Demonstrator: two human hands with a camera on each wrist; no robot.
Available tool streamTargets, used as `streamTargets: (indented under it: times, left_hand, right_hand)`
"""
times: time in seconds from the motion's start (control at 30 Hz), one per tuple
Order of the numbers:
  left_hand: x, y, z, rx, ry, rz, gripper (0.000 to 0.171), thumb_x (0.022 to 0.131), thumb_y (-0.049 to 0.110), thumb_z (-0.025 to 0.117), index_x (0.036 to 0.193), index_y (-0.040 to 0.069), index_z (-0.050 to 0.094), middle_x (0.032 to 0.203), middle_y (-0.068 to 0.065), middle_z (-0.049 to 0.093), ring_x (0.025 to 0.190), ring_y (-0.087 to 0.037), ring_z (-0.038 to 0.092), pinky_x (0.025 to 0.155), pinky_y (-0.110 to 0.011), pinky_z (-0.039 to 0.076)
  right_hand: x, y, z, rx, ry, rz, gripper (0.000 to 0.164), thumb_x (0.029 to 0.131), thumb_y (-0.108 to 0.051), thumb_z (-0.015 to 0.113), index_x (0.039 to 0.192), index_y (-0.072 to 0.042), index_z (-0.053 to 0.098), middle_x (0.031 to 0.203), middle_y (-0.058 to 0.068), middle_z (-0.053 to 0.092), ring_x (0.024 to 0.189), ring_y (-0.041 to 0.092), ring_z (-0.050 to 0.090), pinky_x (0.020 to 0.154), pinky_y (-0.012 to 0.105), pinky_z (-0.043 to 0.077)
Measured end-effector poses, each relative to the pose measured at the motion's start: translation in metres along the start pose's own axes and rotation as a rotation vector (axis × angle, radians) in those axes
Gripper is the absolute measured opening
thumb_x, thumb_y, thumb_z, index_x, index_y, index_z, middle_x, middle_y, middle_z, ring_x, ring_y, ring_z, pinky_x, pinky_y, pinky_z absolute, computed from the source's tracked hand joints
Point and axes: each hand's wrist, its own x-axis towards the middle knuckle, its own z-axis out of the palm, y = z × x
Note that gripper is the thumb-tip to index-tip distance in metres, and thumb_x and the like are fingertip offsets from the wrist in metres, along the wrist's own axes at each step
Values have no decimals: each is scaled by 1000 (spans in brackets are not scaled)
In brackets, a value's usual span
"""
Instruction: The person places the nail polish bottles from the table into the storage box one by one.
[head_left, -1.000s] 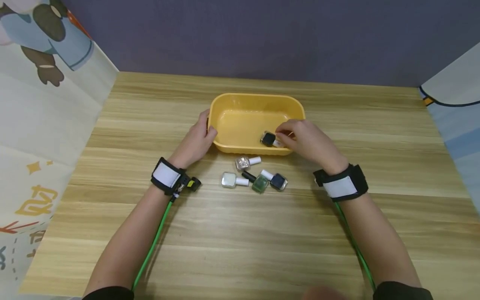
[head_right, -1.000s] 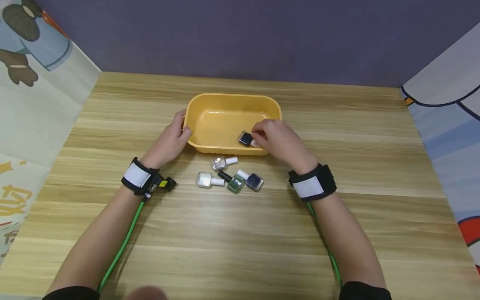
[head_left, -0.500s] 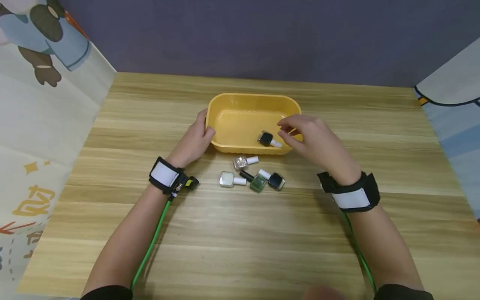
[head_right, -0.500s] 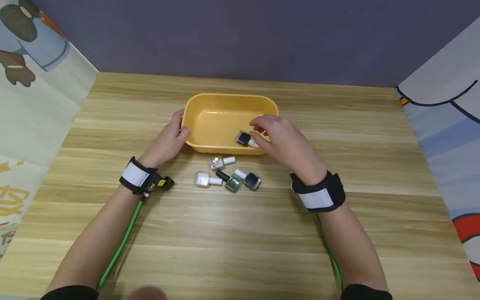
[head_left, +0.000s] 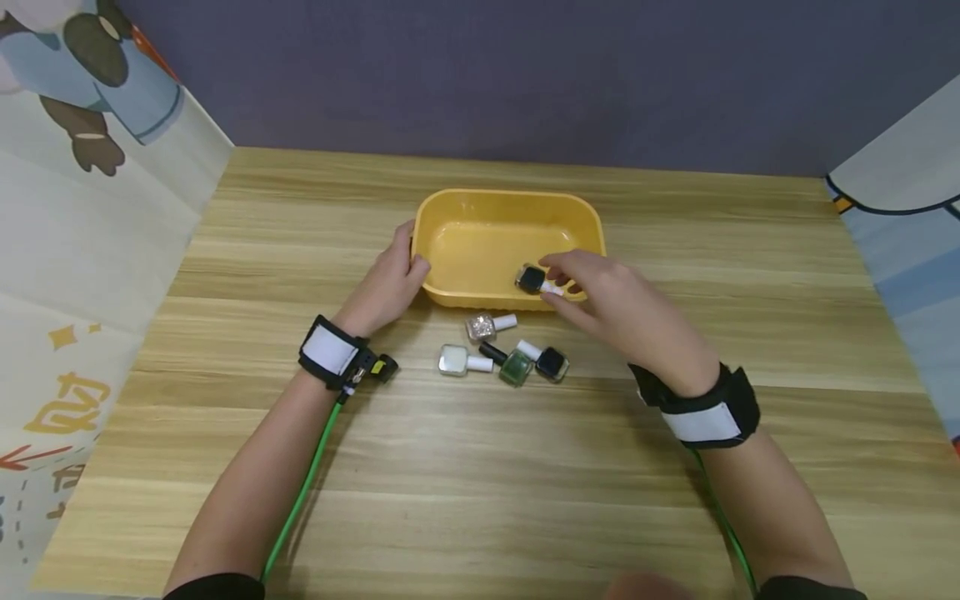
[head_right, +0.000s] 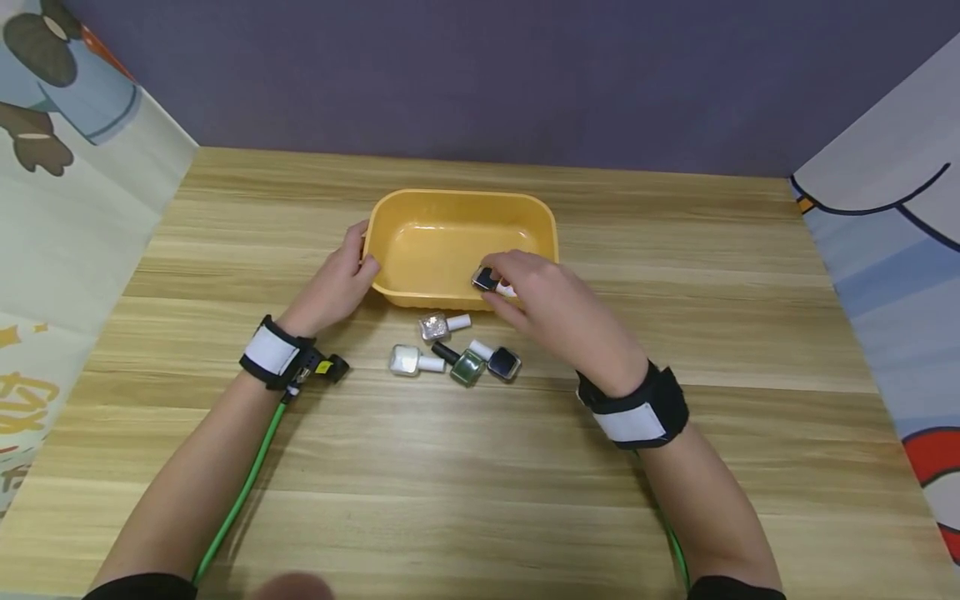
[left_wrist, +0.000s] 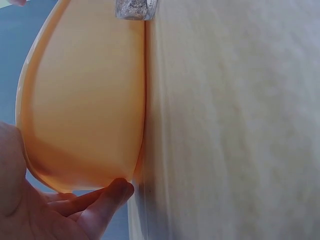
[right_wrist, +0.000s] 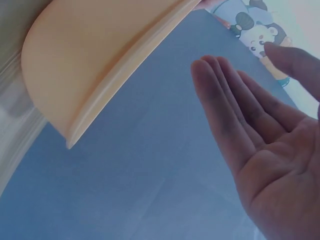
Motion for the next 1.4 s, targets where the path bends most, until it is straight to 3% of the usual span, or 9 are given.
streamTargets:
  times: [0.6,0.9,1.2,1.4]
  left_hand:
    - [0,2,-1,9,0,1,62,103,20,39,158,5,14,150,-19,44,124,-23,51,113,-42,36]
    - [1,2,-2,7,2,6,61,103,20,39,157,5,14,149,-19,45,122,-23,52,111,-43,37]
    - [0,2,-2,4,-2,-1,62,103,20,39,158,6,14,149,-19,45,121,-22,52,111,-42,37]
    - [-1,-1,0,-1,-6,4,62,103,20,39,158,6,14,149,-19,44,122,-22,52,112,-41,36]
  right_hand:
    - [-5,-17,17,49,-61,-93,23,95,-24,67,113,-9,69,102,1,67,85,10,63,72,28,55]
    - [-4,-21,27,-4,-169,-95,31,91,-24,73,116,-7,69,108,5,68,91,15,63,76,31,54]
    - [-5,-22,43,-93,-242,-165,39,86,-31,78,118,-10,70,112,3,63,98,14,60,81,31,54]
    - [-4,-22,52,-96,-334,-138,46,86,-33,78,125,-10,67,114,3,62,102,15,58,85,32,53]
